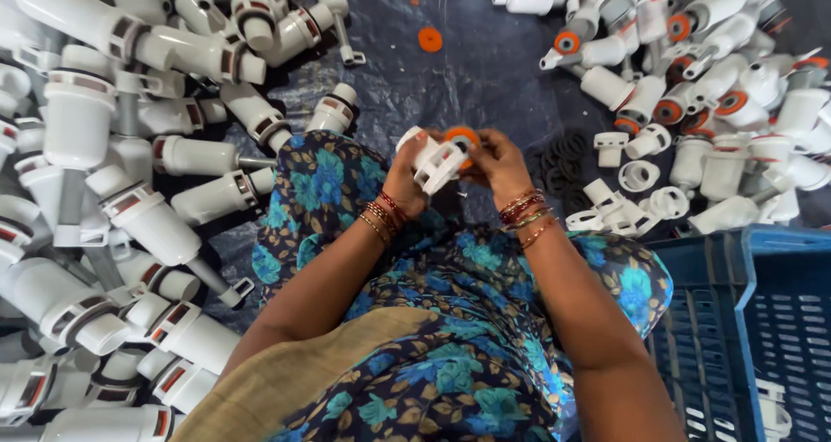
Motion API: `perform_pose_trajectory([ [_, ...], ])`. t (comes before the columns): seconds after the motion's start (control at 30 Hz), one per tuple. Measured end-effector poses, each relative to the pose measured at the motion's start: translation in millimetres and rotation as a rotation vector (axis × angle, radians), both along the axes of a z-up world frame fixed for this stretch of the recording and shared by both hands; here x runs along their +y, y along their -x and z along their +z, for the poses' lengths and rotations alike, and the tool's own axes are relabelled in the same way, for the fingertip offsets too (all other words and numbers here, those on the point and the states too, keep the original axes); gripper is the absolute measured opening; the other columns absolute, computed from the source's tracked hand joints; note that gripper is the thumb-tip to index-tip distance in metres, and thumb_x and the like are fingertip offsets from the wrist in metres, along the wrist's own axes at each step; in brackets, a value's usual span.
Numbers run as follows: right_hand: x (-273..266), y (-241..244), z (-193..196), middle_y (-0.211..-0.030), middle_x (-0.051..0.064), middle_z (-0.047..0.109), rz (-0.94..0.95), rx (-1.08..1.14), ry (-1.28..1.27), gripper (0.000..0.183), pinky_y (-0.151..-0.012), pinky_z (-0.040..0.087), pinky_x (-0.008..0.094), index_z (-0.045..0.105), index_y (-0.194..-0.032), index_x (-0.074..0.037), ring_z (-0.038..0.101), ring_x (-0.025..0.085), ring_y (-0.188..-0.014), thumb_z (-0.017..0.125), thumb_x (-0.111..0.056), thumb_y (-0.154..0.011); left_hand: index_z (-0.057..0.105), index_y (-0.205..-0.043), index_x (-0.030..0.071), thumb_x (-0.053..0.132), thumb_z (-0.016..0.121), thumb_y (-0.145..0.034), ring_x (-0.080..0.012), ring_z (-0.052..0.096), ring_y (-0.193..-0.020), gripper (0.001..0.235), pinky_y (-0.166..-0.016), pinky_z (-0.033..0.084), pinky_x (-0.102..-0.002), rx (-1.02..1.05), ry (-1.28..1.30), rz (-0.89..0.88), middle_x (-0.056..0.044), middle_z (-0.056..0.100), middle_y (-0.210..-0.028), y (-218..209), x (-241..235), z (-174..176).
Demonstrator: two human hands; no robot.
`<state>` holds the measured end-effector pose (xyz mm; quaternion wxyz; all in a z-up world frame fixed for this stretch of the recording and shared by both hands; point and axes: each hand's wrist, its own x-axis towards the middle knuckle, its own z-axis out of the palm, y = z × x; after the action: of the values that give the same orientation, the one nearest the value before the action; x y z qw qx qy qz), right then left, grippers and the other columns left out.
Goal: The person sits on a tarp and assembles white plastic cylindrical components by hand. They pick up a main body, insert a black rubber ring, and screw on a white cap, repeating this process for multiple units.
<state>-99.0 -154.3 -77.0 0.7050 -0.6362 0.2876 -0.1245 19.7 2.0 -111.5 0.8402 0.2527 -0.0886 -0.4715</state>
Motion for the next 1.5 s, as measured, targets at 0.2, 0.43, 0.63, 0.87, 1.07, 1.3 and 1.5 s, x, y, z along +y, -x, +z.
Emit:
perform_pose_trajectory([
  [0.2,-14,2,-2,-0.104,0.006,0.070,-0.120,-0.103,-0.184,0.028,-0.067,0.063,0.026,0.058,-0.125,-0.005,0.072,0.014,-0.084,0.061,-0.019,-0.101,0.064,-0.117,0.010,0.046,0.084,-0.082,-0.0292,0.056,-0.119,0.055,-0.103,0.052,-0.044,-1.166,-0.316,0.543,-0.012,0.052,-0.123,-19,-32,11],
  [0.43,-21,14,-42,-0.105,0.010,0.064,-0.296,-0.293,-0.489,0.049,-0.063,0.049,0.026,0.058,-0.127,0.000,0.063,0.016,-0.084,0.051,-0.042,-0.103,0.060,-0.127,0.011,0.060,0.090,-0.062,-0.0306,0.055,-0.125,0.087,-0.104,0.051,-0.043,-1.336,-0.424,0.403,-0.014,0.053,-0.129,-3,-70,20],
  [0.63,-16,27,-51,-0.128,0.008,0.064,-0.241,-0.271,-0.278,0.046,-0.100,0.053,0.035,0.053,-0.141,-0.005,0.063,0.020,-0.117,0.062,-0.025,-0.101,0.026,-0.158,0.008,0.054,0.090,-0.079,-0.0258,0.035,-0.147,0.112,-0.123,0.030,-0.041,-0.942,0.053,-0.190,-0.013,0.037,-0.154,-24,-57,23],
  [0.87,-14,18,-40,-0.133,0.011,0.060,-0.143,0.011,0.537,0.040,-0.102,0.051,0.034,0.057,-0.143,-0.002,0.061,0.021,-0.119,0.059,-0.016,-0.105,0.062,-0.134,0.006,0.030,0.069,-0.099,-0.0231,0.060,-0.118,0.042,-0.103,0.053,-0.037,-0.920,-0.430,-0.115,-0.010,0.057,-0.125,-26,-56,-26],
  [1.07,-11,14,-58,-0.131,0.009,0.061,-0.247,-0.032,0.126,0.035,-0.102,0.053,0.031,0.057,-0.137,-0.003,0.063,0.017,-0.119,0.059,-0.017,-0.105,0.065,-0.134,0.009,0.028,0.070,-0.099,-0.0235,0.058,-0.106,0.040,-0.097,0.049,-0.035,-1.064,-0.514,-0.137,-0.011,0.061,-0.112,-22,-62,-52],
  [1.3,-8,21,-57,-0.130,0.010,0.053,-0.143,-0.079,0.399,0.036,-0.104,0.050,0.034,0.057,-0.136,-0.001,0.058,0.021,-0.118,0.064,-0.019,-0.105,0.063,-0.135,0.009,0.030,0.069,-0.101,-0.0208,0.056,-0.113,0.041,-0.102,0.047,-0.035,-0.975,-0.449,-0.154,-0.009,0.055,-0.118,-20,-53,-55],
  [1.5,-11,15,-48,-0.124,0.011,0.061,-0.138,0.008,0.553,0.032,-0.101,0.051,0.035,0.063,-0.128,-0.003,0.062,0.021,-0.113,0.066,-0.022,-0.104,0.065,-0.131,0.007,0.030,0.069,-0.101,-0.0180,0.057,-0.112,0.039,-0.102,0.049,-0.033,-0.815,-0.407,-0.159,-0.007,0.051,-0.117,-18,-57,-65],
])
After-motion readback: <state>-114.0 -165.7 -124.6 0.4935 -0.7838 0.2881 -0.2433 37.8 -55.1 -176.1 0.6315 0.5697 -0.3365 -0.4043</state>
